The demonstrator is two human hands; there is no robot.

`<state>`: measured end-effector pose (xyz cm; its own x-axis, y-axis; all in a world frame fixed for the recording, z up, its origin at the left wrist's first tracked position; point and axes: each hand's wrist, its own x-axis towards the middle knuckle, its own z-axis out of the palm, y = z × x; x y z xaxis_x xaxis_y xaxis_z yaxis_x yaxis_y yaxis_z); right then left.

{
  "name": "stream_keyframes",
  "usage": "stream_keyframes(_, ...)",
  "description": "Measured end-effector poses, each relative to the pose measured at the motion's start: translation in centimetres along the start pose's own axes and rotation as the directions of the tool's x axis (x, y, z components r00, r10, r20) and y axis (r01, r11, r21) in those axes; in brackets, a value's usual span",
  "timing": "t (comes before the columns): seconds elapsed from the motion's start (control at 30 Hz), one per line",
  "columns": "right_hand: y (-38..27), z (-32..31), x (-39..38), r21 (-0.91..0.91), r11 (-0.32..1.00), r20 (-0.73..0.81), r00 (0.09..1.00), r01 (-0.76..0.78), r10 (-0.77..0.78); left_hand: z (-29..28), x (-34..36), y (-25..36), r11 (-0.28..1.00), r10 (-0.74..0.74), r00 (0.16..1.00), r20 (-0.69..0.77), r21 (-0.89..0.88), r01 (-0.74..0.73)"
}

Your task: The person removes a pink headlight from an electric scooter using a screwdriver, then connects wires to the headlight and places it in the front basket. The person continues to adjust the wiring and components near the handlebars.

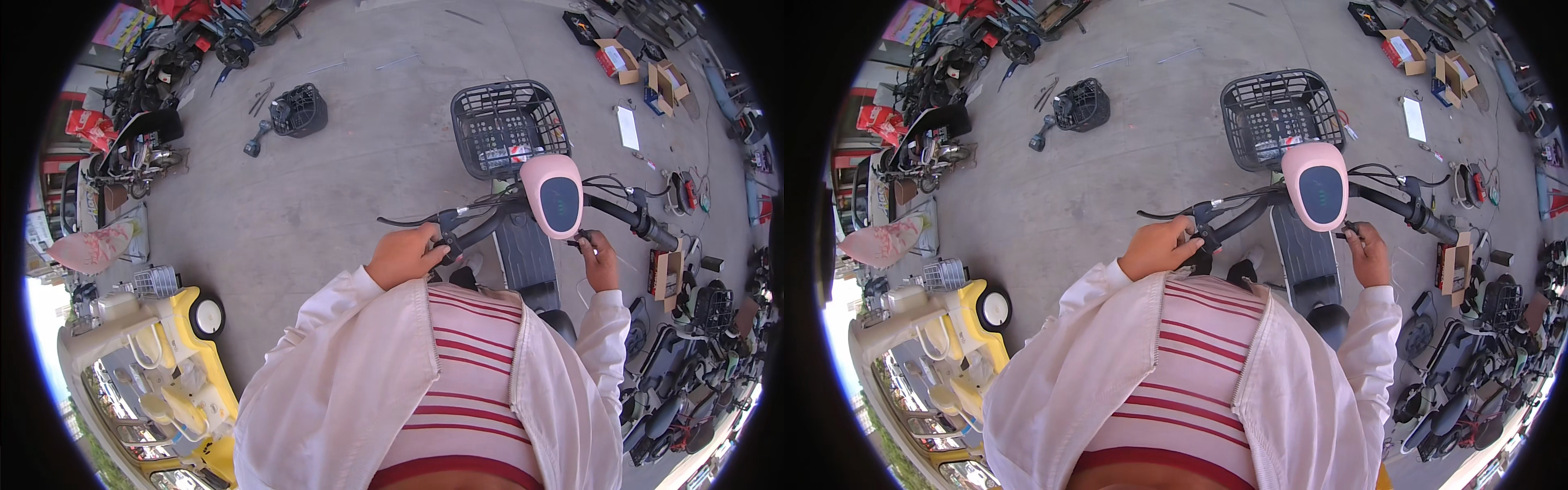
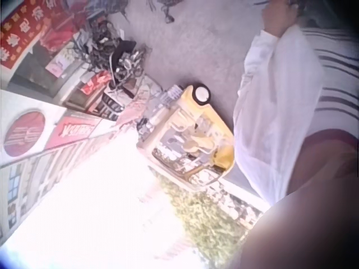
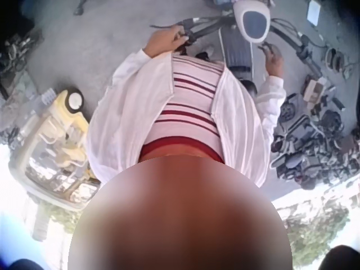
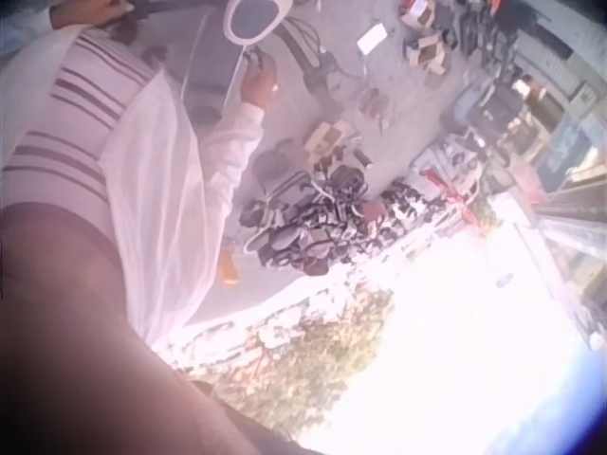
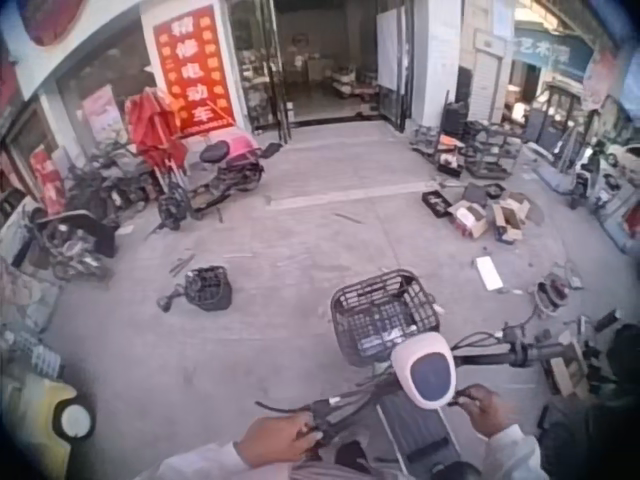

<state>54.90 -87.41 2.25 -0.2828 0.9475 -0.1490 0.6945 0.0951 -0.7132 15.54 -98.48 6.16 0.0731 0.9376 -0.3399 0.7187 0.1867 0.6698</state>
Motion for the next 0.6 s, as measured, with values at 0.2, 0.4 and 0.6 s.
stream_keyframes(0.2, -0.9, 0.2, 0.9, 0.054, 0.993, 0.001, 0.994, 0.105, -0.105, 0.3, -0.1, 1.5, 0.998, 0.003, 1.000, -0.024, 0.057, -0.002)
stream_keyframes(0.4, -0.6, 0.3, 1.1, -0.039, 0.979, 0.011, 0.979, 0.202, -0.201, 0.4, 0.0, 2.2, 0.995, -0.014, 0.999, -0.041, 0.097, 0.018)
stream_keyframes(0.6, -1.1, 0.5, 1.0, -0.068, 0.976, -0.046, 0.977, 0.206, -0.210, 1.0, 0.2, 1.7, 0.993, -0.021, 0.998, -0.055, 0.113, 0.027)
